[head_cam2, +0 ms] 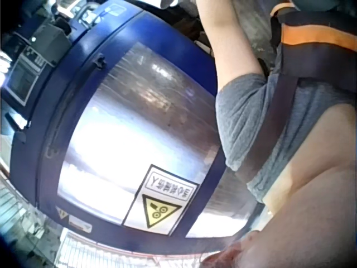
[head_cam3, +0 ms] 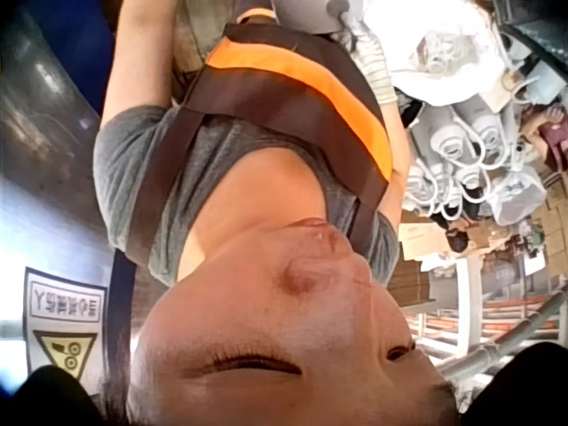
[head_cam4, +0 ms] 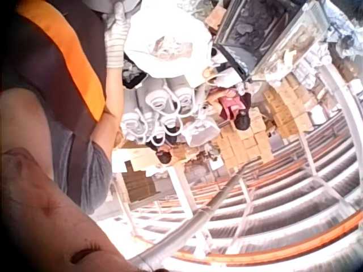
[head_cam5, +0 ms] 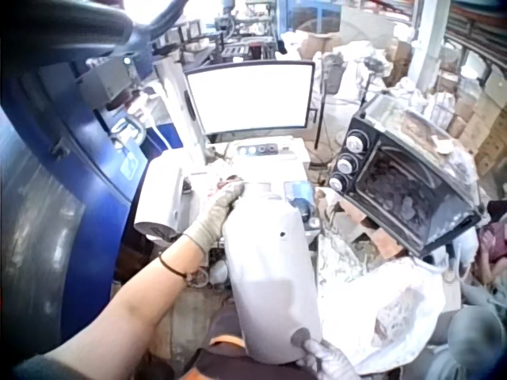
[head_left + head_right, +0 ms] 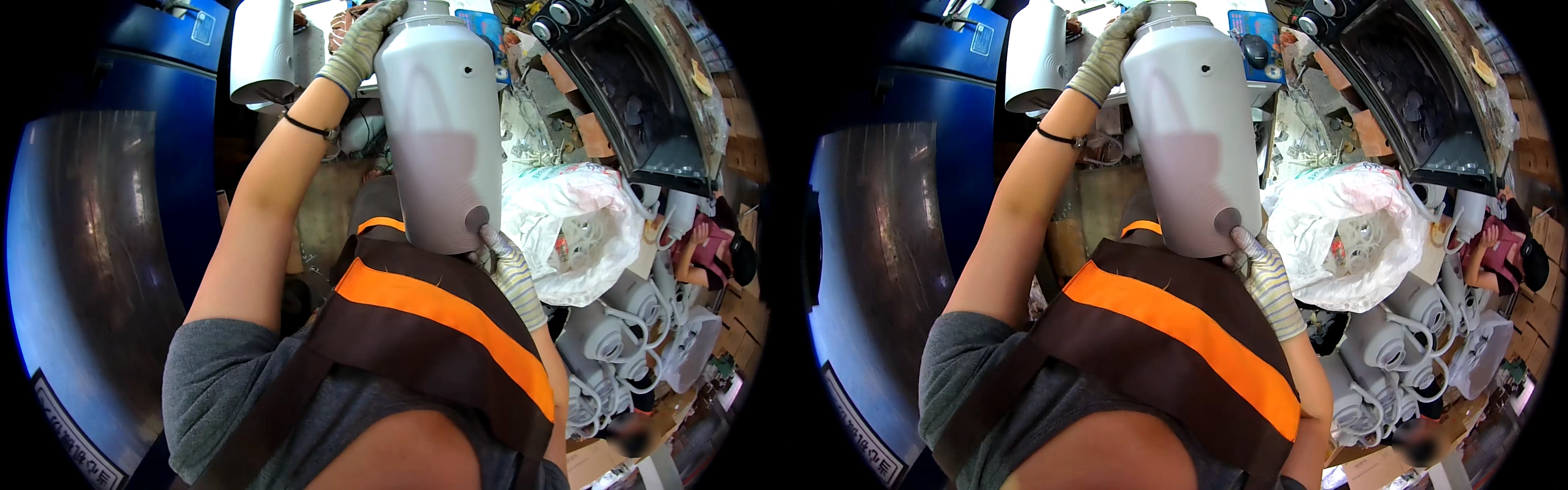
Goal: The person operates an industrial molding machine to produce large white plastic housings, then uses a small pick tool by hand to remove excess material and smooth the edges of the parts before placing them into a large cardboard bin.
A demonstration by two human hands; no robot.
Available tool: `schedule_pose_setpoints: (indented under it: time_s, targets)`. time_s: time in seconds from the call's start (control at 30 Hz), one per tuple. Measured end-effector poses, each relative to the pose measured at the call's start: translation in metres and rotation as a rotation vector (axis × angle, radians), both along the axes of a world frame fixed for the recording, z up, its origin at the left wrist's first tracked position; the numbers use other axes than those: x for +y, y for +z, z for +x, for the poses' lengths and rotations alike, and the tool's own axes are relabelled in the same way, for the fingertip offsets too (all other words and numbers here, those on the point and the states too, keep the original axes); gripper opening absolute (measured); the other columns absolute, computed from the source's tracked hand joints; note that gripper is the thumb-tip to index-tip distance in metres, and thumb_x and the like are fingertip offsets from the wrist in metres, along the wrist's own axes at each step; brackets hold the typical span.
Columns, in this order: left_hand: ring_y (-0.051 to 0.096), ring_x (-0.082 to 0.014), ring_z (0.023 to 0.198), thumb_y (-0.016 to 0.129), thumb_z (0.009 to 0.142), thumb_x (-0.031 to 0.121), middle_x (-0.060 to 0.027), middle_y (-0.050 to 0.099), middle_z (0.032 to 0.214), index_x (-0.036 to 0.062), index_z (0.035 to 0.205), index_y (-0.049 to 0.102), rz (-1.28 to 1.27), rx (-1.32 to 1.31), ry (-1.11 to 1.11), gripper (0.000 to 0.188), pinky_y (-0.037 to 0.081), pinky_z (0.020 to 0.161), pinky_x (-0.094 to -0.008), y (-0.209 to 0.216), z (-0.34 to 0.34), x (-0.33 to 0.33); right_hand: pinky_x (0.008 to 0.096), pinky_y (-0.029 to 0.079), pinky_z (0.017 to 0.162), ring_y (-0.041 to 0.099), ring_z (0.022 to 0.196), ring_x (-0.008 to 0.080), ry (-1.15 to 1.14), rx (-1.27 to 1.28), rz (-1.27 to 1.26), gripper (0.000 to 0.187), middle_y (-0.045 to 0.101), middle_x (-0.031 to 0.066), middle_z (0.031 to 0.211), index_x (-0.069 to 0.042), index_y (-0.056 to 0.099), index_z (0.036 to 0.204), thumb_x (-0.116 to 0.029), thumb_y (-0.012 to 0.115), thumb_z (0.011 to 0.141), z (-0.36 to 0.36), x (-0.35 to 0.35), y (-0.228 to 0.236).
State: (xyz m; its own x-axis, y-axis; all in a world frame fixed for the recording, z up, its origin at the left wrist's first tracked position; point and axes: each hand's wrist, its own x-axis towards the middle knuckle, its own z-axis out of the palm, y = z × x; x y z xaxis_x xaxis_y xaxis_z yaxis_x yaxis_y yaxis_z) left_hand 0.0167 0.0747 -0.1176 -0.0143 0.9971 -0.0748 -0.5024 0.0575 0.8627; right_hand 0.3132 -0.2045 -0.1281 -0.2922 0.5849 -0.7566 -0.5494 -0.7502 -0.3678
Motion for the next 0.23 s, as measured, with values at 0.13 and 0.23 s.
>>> schedule_pose_setpoints:
  time_s: [0.13,0.23]
  targets:
    - [0.065,-0.0229,0.089,0.067,0.084,0.016,-0.0099,0.066,0.097,0.0077,0.103,0.062,-0.073,-0.249,-0.117,0.022,0.056,0.082,-0.0382,0.024,0.005,-0.012,0.0260,0.054,0.067,0.064,0.084,0.0173,0.052,-0.039,0.049,0.050,0.064,0.0093,0.103,-0.003,0.049,0.123,-0.025,0.071,0.084,-0.006,0.002,0.018]
    - [0.065,-0.0276,0.096,0.069,0.084,0.019,-0.0155,0.065,0.108,0.0062,0.118,0.058,-0.165,-0.410,-0.256,0.038,0.056,0.083,-0.0391,0.029,0.005,-0.010,0.0257,0.053,0.066,0.061,0.086,0.0136,0.121,-0.023,0.198,0.079,0.059,0.0015,0.112,-0.019,0.028,0.144,-0.029,0.075,0.081,0.000,-0.004,0.017]
